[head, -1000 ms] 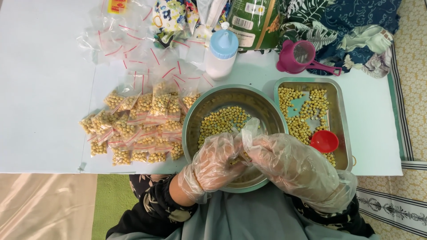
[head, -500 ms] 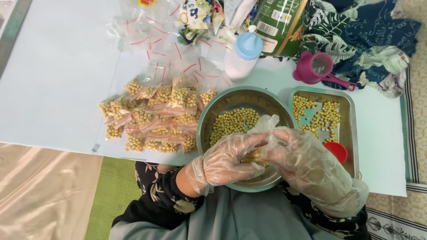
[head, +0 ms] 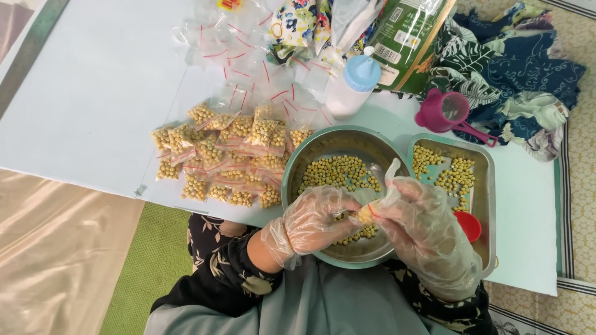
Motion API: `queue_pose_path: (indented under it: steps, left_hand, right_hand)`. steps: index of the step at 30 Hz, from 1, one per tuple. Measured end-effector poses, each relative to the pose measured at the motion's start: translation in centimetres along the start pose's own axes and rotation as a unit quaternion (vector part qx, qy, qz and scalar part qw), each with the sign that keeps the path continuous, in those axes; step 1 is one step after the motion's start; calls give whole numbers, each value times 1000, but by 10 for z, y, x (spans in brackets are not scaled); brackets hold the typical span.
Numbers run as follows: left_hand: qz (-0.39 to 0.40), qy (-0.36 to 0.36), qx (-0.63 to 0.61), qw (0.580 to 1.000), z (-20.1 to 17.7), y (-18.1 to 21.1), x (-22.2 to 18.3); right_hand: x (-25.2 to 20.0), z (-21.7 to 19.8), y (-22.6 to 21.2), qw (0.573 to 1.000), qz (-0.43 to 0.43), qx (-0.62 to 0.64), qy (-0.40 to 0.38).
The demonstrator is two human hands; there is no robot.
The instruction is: Manually filling small plastic bags with soybeans from a bowl.
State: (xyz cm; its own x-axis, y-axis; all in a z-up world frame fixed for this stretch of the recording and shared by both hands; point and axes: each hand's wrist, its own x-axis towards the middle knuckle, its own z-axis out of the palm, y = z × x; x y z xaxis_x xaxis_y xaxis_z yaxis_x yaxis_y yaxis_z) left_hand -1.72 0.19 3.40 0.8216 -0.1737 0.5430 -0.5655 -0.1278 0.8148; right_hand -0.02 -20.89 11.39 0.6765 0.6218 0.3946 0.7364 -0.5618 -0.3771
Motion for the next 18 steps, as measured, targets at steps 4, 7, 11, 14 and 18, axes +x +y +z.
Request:
queue_pose_path:
  steps: [4,7,11,14,18]
  left_hand:
    - [-37,-5,-21,999,5,-9,-9]
    - [-59,2,-32,998,6,-13,-12]
    - [-58,-18,17,998,5,-5,-7]
    - [-21,-57,44,997,2,0,1]
    - [-75,-124,-4,989,-3,26,14]
  right_hand:
    - [-3,2,4,999,9,-14,32]
    - [-12,6,15,998,22,53,38]
    - [-21,6,14,995,50,78,35]
    - [-16,0,6,997,31,68,6]
    - [-17,2,1,1000,-1,19,-13]
